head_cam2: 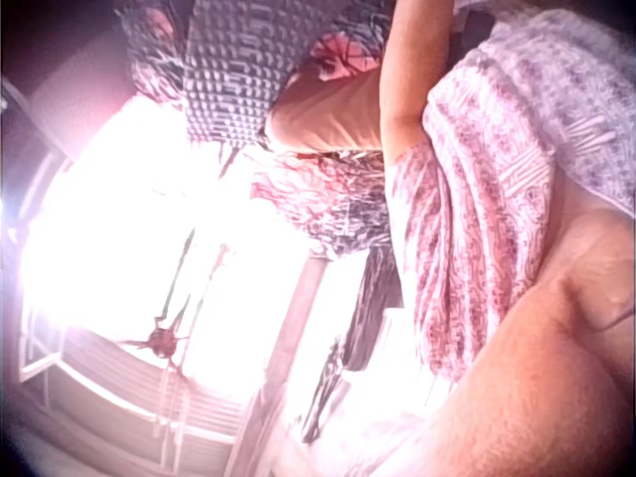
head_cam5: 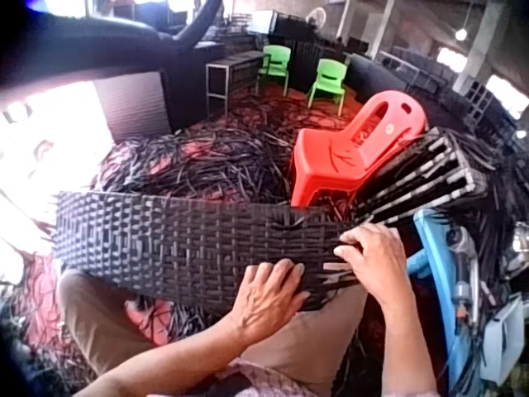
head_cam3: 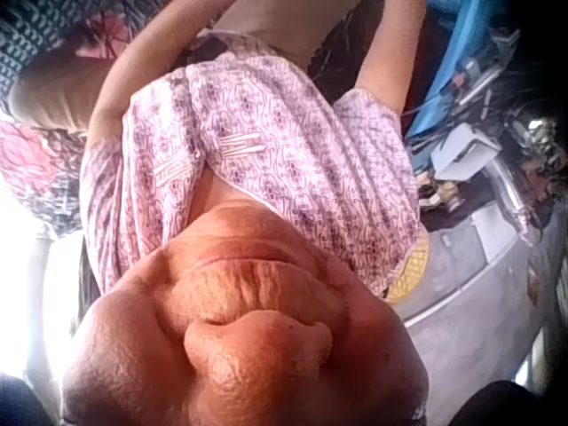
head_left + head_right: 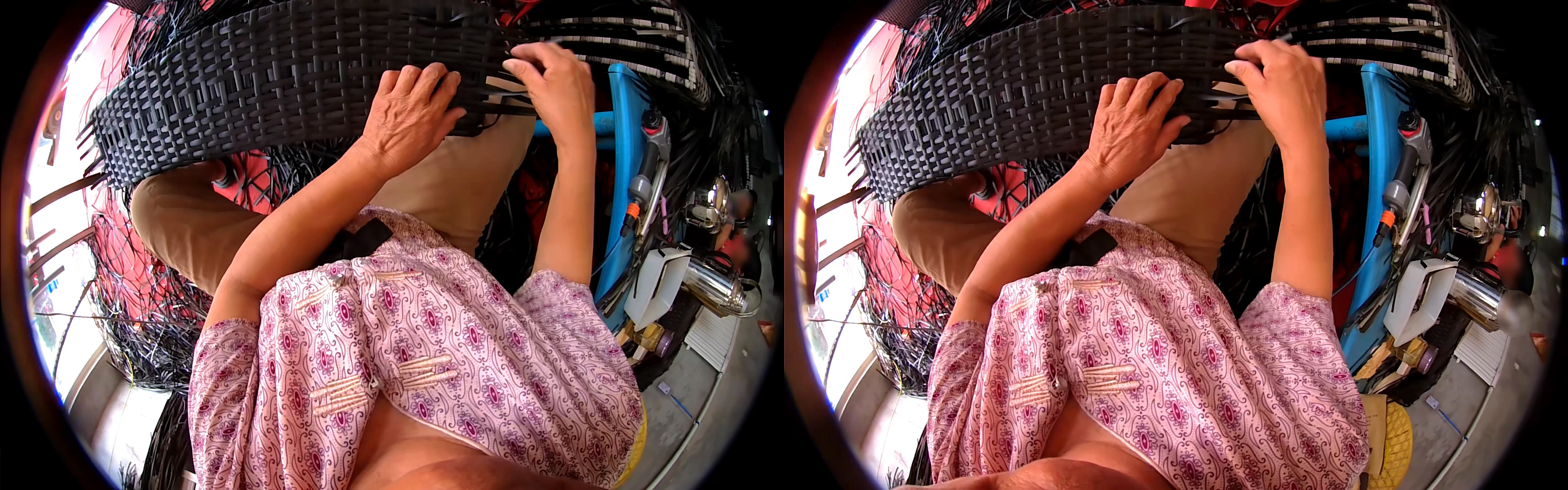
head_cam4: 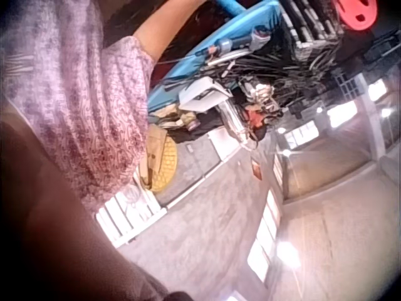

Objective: The person sits on the floor and weaves a black plastic mat by hand. They interlace thin black plastic strips into the existing grid structure, occasionally lifting and turning the mat to access different sections.

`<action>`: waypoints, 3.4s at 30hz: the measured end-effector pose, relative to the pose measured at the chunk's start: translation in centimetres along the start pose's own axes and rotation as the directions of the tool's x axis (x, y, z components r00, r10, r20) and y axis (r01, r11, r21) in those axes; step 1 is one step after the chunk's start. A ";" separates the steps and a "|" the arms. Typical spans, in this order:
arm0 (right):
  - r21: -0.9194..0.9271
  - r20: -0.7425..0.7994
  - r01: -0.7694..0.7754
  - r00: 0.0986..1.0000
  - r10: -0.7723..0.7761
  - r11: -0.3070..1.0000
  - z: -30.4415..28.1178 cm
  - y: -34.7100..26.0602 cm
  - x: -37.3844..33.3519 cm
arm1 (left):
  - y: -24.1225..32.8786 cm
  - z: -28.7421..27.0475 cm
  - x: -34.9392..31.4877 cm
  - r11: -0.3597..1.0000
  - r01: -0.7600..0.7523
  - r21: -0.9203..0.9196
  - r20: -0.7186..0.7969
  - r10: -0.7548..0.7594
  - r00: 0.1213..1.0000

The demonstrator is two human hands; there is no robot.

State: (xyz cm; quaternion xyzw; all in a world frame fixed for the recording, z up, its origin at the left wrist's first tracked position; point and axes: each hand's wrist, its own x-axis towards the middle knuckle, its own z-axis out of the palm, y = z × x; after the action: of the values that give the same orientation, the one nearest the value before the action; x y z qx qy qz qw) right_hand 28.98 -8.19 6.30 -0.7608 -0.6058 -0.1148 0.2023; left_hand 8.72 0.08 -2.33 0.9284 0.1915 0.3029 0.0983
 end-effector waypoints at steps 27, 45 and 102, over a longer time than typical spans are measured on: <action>0.063 -0.254 0.179 0.954 -0.158 0.982 8.4 -9.9 -3.9 | -4.4 -5.3 -4.8 0.995 0.095 0.002 -0.108 -0.094 0.990; 0.036 -0.309 0.172 0.939 -0.153 0.984 10.0 -9.8 -3.8 | -4.6 -4.5 -3.1 0.979 0.140 0.149 -0.107 -0.125 0.986; 0.086 -0.363 0.109 0.929 -0.071 0.990 10.6 -11.3 -3.6 | -6.2 -6.8 -6.1 0.950 0.217 0.227 -0.152 -0.186 0.971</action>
State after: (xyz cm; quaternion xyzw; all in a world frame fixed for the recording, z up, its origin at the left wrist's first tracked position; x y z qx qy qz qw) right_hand 16.47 -4.51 -2.77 -0.6867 -0.5981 -0.2293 0.3437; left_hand -1.75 3.63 -1.94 0.8876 0.3267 0.3248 0.0025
